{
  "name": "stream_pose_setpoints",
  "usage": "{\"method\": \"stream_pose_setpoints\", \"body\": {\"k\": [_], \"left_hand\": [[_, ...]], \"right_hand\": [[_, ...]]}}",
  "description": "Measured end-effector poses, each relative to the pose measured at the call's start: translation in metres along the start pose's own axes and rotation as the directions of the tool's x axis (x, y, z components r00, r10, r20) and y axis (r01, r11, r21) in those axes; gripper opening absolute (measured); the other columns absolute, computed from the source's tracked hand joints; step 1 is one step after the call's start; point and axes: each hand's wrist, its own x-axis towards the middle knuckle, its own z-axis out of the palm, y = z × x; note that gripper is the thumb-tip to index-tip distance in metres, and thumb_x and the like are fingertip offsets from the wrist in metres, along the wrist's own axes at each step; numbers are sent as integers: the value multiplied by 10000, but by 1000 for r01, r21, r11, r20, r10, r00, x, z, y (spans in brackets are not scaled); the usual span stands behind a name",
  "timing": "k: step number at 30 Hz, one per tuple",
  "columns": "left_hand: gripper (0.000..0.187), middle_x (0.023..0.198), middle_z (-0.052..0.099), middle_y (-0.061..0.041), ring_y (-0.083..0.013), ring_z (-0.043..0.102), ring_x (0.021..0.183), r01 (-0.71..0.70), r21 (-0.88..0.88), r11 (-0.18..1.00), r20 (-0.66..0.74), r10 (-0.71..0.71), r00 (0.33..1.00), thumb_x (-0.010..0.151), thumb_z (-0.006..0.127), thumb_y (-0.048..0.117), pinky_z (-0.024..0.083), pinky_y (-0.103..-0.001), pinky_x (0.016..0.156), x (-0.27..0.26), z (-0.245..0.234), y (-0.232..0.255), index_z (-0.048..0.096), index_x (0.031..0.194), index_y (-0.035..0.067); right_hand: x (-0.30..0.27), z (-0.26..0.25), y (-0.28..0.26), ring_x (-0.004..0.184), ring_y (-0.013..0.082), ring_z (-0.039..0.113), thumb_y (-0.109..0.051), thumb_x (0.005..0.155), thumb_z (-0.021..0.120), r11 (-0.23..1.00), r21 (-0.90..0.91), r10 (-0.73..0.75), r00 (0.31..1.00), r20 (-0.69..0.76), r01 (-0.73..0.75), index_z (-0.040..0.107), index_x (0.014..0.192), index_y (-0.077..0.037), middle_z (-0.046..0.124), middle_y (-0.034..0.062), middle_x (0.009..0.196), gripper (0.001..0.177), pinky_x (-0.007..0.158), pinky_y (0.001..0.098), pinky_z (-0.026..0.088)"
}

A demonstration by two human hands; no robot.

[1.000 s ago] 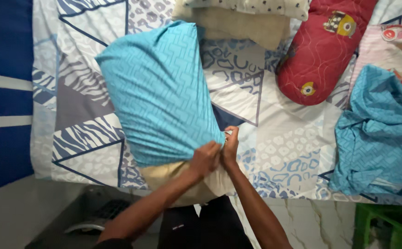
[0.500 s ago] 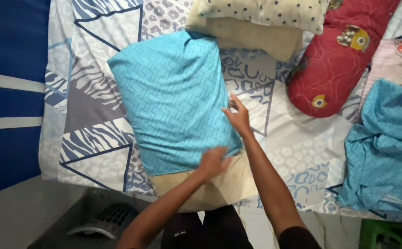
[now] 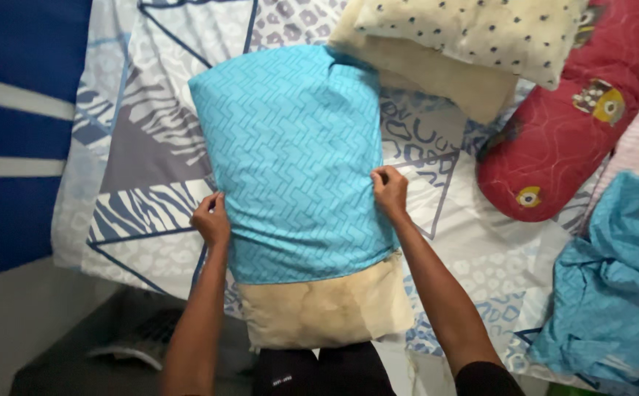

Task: The person inserts a pillow into a light blue pillowcase on a bed, then places the finished pillow aside. The person then picks up a red cylindrical pillow and begins inserting it into a matching light blue pillowcase.

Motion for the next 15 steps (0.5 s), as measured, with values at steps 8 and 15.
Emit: {"method": "stream_pose_setpoints", "body": {"k": [8, 15], "left_hand": [[108, 926, 743, -200, -362, 727, 847, -125, 117, 985, 164, 105, 981, 940, 710, 91, 556, -425, 748, -73, -55, 11, 755, 978, 0], [141, 901, 738, -208, -358, 742, 815, 31, 50, 998, 261, -43, 964, 913, 703, 119, 564, -421, 726, -69, -49, -11, 739, 999, 13]], "right_hand": [[-75, -33, 30, 717, 150, 684, -81, 925, 700, 999, -35, 32, 991, 130, -27, 707, 959, 2, 722, 105, 806, 89, 688, 300, 545], [-70, -26, 58, 667, 191, 611, -129, 943, 748, 992, -114, 69, 973, 219, -45, 627, 1074, -11, 614, 63, 735, 213, 635, 334, 502]]}}
